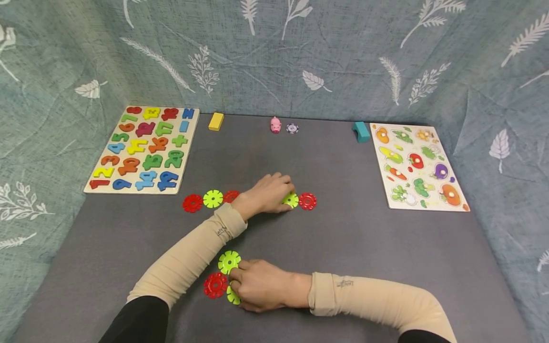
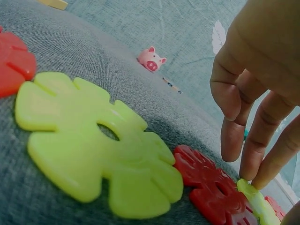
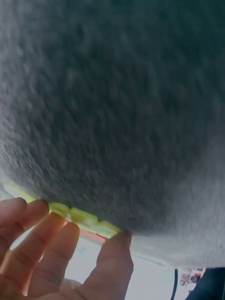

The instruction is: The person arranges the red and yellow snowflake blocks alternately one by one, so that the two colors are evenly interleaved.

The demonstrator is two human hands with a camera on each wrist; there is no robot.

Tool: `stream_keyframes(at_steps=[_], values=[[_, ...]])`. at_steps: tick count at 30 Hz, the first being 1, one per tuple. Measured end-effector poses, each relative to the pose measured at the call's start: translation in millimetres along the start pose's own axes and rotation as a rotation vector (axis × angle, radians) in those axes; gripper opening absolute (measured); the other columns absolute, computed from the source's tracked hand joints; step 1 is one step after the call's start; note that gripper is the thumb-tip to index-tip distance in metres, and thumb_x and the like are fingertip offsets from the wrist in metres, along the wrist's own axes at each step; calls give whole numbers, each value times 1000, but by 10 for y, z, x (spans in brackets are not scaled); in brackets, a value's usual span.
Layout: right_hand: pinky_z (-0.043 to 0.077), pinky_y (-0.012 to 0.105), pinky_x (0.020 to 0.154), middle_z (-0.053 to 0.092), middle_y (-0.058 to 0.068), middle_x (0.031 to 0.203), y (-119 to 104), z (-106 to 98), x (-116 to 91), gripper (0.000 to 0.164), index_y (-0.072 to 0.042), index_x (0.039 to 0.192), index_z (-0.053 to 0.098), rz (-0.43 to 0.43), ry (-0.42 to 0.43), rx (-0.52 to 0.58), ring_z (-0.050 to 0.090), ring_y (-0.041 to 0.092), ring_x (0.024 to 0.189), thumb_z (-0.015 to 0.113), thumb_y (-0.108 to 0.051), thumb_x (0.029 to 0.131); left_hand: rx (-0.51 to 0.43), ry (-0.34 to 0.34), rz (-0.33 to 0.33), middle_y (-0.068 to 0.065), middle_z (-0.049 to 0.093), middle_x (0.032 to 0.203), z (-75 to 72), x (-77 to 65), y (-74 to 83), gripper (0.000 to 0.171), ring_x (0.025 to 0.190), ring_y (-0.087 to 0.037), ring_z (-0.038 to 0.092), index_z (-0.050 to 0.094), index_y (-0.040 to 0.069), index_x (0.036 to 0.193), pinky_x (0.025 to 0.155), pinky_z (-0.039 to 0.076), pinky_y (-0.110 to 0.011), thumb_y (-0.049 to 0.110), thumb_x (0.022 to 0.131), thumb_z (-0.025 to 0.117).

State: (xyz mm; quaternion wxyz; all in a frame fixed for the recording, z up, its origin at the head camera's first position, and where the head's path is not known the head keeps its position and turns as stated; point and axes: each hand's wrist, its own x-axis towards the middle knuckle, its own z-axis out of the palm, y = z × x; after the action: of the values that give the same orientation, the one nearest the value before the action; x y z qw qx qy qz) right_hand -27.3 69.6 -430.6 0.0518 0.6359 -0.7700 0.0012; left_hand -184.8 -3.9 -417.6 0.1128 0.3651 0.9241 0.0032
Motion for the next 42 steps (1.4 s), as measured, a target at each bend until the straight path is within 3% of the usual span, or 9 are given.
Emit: stream_keyframes(at_steps=[6,10,17,25,37,42], values=[[49,21,69,64,-6,97,-52,-13,61,28,-19,92,66,50,-24,60,57,10,81,72,-38,74,-8,-9,-1,-1,59,114,-4,9,-1,42,100,-20,56,65,18,120,84,47,-37,46,88,66],[49,20,61,62,-5,95,-77,-37,81,34,-17,95,65,70,-68,63,56,10,79,75,-38,70,-2,-4,4,-1,59,114,-2,10,-3,43,99,-20,55,65,18,120,84,47,-37,46,88,66],[50,21,63,63,-5,95,-54,-68,31,40,-17,100,65,104,-88,34,58,11,79,75,-37,67,5,3,11,-2,60,115,11,-1,-2,46,100,-21,56,64,17,122,84,47,-38,48,88,65],[50,22,71,64,-3,99,58,-123,-115,42,-15,102,66,155,-40,79,57,11,79,74,-37,67,2,18,9,-1,59,120,-24,-3,1,48,105,-21,55,63,19,125,87,46,-38,51,89,63],[49,26,73,62,-4,97,276,-101,-635,38,-14,99,65,226,123,199,56,9,79,76,-28,64,77,73,42,1,62,119,-2,148,178,47,107,-20,55,65,22,123,87,43,-37,55,89,59],[50,29,78,62,-4,99,491,-119,-956,40,-13,100,65,277,124,226,58,9,84,77,-26,64,77,70,48,1,61,118,26,232,256,46,106,-20,54,64,22,122,89,42,-38,54,89,59]])
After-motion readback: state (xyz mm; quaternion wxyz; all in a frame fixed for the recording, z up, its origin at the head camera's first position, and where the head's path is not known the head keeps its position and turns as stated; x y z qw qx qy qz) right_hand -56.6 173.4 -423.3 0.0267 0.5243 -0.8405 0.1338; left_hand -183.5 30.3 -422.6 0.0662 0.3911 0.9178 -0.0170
